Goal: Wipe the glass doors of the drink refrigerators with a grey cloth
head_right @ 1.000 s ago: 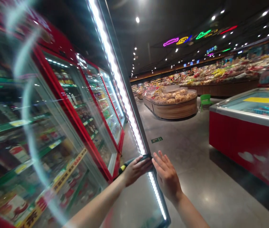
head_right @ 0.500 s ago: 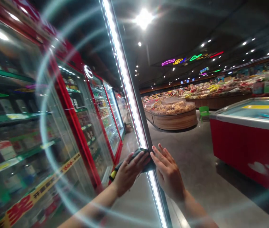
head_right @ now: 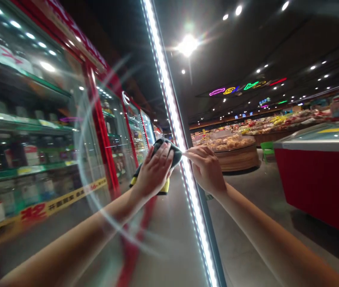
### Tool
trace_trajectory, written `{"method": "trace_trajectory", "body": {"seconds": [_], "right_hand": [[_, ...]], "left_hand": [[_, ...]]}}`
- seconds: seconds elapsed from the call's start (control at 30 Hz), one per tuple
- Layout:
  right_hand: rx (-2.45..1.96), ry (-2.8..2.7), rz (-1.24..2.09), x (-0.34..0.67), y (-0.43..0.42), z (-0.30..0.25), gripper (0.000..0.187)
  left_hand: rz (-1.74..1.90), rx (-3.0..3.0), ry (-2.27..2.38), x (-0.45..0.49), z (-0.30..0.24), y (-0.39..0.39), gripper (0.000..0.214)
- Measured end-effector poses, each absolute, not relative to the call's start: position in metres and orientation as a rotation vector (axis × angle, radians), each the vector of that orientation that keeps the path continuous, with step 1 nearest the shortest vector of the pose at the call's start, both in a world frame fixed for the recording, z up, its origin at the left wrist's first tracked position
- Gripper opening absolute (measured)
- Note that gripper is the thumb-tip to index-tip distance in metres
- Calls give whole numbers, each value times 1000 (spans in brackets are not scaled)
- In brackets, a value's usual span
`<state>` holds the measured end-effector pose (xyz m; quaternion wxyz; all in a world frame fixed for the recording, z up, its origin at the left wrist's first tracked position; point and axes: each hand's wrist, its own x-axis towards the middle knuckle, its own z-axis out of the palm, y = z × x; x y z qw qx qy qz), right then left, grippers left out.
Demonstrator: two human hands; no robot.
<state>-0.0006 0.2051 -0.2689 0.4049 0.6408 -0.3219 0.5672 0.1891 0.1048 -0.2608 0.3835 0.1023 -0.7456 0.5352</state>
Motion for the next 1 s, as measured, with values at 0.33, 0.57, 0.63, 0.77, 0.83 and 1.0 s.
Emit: {"method": "trace_trajectory", "body": {"seconds": [0.33,0.57,0.63,0.77,0.83,1.0], "right_hand": [[1676,-734,1612,16,215,-298,45],[1649,-807,1591,23,213,-288,47],[1676,-829,1549,27,213,-290,46],[1698,-852,1486,33,212,-289,44],[1699,-860,1463,37,209,-289,46],[1842,-896,1287,55,201,-295,57]], "left_hand": [[1294,375,-1977,205,-282,113,60],[1347,380,-2025,204,-278,115,65],[1386,317,-2081,207,-278,114,65],[1196,550,-1824,233,-261,115,63],[1089,676,-1673,244,-266,116,64],[1263,477,-1884,251,-307,122,62]]}}
